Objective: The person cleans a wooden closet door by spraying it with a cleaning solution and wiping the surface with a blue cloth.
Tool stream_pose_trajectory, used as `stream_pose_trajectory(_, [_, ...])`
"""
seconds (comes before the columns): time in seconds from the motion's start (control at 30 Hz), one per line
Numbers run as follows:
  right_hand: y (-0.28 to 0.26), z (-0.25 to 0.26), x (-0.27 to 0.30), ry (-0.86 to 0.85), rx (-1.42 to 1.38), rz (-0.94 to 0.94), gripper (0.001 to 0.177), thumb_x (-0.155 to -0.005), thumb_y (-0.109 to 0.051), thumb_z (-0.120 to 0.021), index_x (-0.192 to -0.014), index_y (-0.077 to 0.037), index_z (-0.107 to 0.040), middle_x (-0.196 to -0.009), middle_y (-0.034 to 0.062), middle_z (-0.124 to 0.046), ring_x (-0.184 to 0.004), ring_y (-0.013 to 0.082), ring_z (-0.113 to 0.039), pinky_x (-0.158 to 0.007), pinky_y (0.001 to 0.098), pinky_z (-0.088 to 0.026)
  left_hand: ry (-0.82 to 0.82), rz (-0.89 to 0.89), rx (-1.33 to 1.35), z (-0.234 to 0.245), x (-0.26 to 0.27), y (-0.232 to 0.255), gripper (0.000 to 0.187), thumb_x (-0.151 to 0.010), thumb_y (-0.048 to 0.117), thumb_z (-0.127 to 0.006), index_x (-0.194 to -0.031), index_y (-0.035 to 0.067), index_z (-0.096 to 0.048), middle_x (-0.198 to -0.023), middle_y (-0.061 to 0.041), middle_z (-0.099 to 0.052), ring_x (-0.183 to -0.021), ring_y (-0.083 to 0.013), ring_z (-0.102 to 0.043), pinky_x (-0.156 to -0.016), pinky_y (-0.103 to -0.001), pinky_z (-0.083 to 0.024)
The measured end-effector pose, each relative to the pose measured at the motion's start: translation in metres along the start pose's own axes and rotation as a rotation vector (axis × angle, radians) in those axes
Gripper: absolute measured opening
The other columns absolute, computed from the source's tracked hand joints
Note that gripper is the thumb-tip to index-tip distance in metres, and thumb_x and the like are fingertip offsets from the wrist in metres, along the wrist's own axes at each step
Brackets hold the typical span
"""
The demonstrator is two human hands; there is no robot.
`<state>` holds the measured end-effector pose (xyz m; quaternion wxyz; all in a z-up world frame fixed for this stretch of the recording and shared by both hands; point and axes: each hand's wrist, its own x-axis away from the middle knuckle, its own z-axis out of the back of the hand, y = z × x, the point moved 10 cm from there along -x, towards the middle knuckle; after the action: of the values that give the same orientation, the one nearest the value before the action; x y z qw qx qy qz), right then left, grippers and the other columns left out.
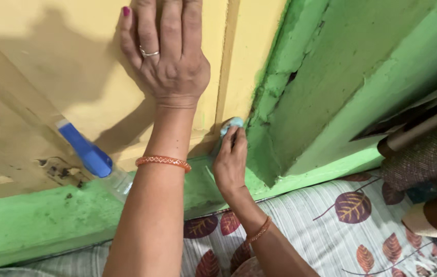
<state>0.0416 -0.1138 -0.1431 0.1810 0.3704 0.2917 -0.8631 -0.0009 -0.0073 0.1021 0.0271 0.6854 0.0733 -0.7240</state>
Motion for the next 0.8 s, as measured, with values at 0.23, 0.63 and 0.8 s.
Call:
stream_pose_trajectory(0.23, [-0.012, 0.065, -0.087, 0.146, -0.081, -0.070, 0.062, -0.096, 0.010, -0.049, -0.154, 0.010, -0.030, -0.147, 0.0342, -0.038, -0.128, 0.0510, -0.051, -0.107, 0.0464, -0.048, 0.033, -0.007, -0.002, 0.004, 0.000, 0.003, 0.041, -0.104, 0.003, -0.051, -0.139, 0.013, -0.070, -0.139, -0.003, -0.058, -0.139, -0.0290, -0.047, -0.120, -0.052, -0.035])
stream_pose_trajectory(0.63, [0.039, -0.029, 0.022, 0.003, -0.114, -0.217, 0.061, -0.092, 0.010, -0.050, -0.150, 0.011, -0.034, -0.147, 0.0370, -0.038, -0.127, 0.0540, -0.050, -0.106, 0.0480, -0.047, -0.008, 0.000, 0.000, 0.002, 0.000, -0.002, 0.040, -0.103, 0.003, -0.053, -0.138, 0.012, -0.069, -0.138, -0.006, -0.059, -0.137, -0.0314, -0.049, -0.119, -0.053, -0.035])
stream_pose_trajectory(0.8, [0.042, -0.034, 0.044, 0.033, -0.251, -0.308, 0.058, -0.093, 0.007, -0.051, -0.148, 0.013, -0.034, -0.147, 0.0382, -0.037, -0.126, 0.0559, -0.048, -0.106, 0.0482, -0.045, 0.034, -0.029, -0.090, 0.005, -0.002, 0.004, 0.038, -0.111, 0.006, -0.052, -0.144, 0.013, -0.070, -0.147, -0.004, -0.059, -0.144, -0.0313, -0.046, -0.120, -0.051, -0.034])
